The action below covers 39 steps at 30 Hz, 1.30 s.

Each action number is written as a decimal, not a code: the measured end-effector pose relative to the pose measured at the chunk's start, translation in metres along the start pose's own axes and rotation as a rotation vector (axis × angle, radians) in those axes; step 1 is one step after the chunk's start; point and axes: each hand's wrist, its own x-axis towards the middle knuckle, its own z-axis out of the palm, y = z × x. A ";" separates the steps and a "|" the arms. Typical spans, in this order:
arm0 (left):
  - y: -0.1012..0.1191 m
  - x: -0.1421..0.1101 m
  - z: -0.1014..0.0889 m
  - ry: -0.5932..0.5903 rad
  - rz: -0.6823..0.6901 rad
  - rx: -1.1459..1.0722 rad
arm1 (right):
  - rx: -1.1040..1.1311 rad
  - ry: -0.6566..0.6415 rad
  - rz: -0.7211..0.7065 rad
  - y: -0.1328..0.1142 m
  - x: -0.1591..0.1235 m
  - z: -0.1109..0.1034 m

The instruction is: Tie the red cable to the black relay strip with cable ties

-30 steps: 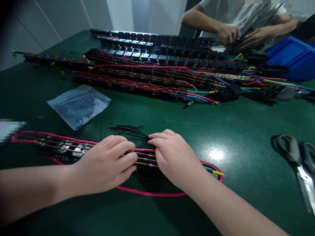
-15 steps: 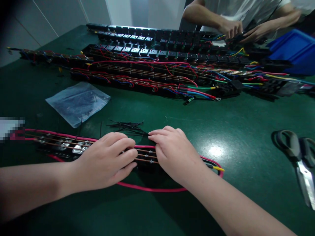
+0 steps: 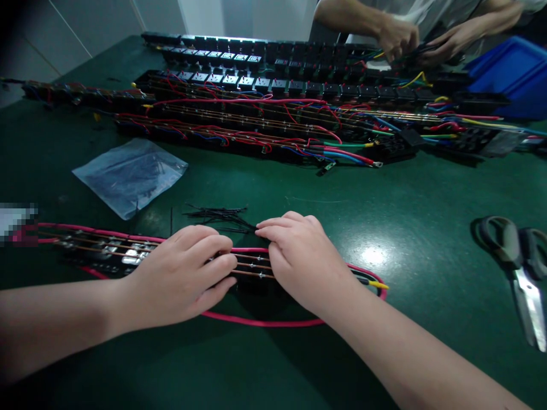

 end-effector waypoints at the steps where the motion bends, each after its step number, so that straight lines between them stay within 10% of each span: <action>1: 0.000 0.000 0.000 -0.001 0.000 -0.001 | 0.006 0.006 0.000 0.000 0.000 0.000; 39: 0.002 -0.001 -0.003 0.068 -0.073 -0.077 | 0.134 0.211 0.146 0.001 -0.001 -0.002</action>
